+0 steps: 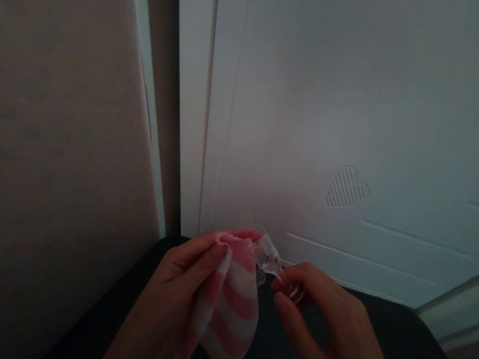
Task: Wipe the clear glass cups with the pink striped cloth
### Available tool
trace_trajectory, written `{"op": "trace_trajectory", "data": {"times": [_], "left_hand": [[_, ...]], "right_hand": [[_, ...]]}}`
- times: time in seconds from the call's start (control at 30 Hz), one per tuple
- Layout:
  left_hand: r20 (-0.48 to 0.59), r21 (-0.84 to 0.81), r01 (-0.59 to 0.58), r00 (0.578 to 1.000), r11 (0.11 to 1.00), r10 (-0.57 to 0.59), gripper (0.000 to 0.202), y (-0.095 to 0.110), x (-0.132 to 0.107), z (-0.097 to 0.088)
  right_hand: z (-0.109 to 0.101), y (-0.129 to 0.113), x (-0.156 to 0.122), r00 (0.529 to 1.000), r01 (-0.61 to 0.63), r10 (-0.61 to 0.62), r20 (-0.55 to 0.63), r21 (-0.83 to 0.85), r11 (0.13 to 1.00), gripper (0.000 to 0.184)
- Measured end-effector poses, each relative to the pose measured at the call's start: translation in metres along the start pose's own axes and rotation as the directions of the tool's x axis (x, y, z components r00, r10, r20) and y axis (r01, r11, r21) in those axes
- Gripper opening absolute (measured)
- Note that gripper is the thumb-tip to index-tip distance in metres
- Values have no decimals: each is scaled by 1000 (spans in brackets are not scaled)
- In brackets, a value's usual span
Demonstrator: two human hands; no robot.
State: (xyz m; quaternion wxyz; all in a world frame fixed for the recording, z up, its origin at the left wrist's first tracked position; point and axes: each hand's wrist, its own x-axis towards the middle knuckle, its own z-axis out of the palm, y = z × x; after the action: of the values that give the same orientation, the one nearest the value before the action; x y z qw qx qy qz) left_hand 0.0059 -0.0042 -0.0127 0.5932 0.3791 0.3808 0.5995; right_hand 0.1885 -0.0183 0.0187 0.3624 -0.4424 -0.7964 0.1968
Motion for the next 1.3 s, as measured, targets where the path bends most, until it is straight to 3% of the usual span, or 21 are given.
{"op": "trace_trajectory", "data": {"times": [0.17, 0.37, 0.73, 1.0, 1.1, 1.3], "left_hand": [[-10, -74, 33, 999, 997, -34, 30, 2, 4, -1], [-27, -108, 42, 999, 993, -45, 34, 6, 5, -4], [28, -134, 51, 998, 990, -47, 24, 9, -2, 0], [7, 93, -91, 996, 992, 90, 20, 6, -3, -2], [-32, 98, -103, 994, 990, 107, 23, 7, -5, -3], [5, 115, -196, 980, 974, 197, 18, 10, -3, -7]], "right_hand": [[-1, -1, 1, 999, 9, -11, -43, -34, 999, 15], [3, -1, 1, 1000, 6, -7, -12, -83, 997, 17], [15, 0, 9, 999, -39, 38, -13, -130, 991, 19], [10, -3, 6, 996, -28, 19, -83, -116, 993, 22], [10, -5, 6, 995, -2, -9, -100, -106, 994, 22], [11, -5, 4, 989, 67, -78, -125, -88, 994, 20]]}}
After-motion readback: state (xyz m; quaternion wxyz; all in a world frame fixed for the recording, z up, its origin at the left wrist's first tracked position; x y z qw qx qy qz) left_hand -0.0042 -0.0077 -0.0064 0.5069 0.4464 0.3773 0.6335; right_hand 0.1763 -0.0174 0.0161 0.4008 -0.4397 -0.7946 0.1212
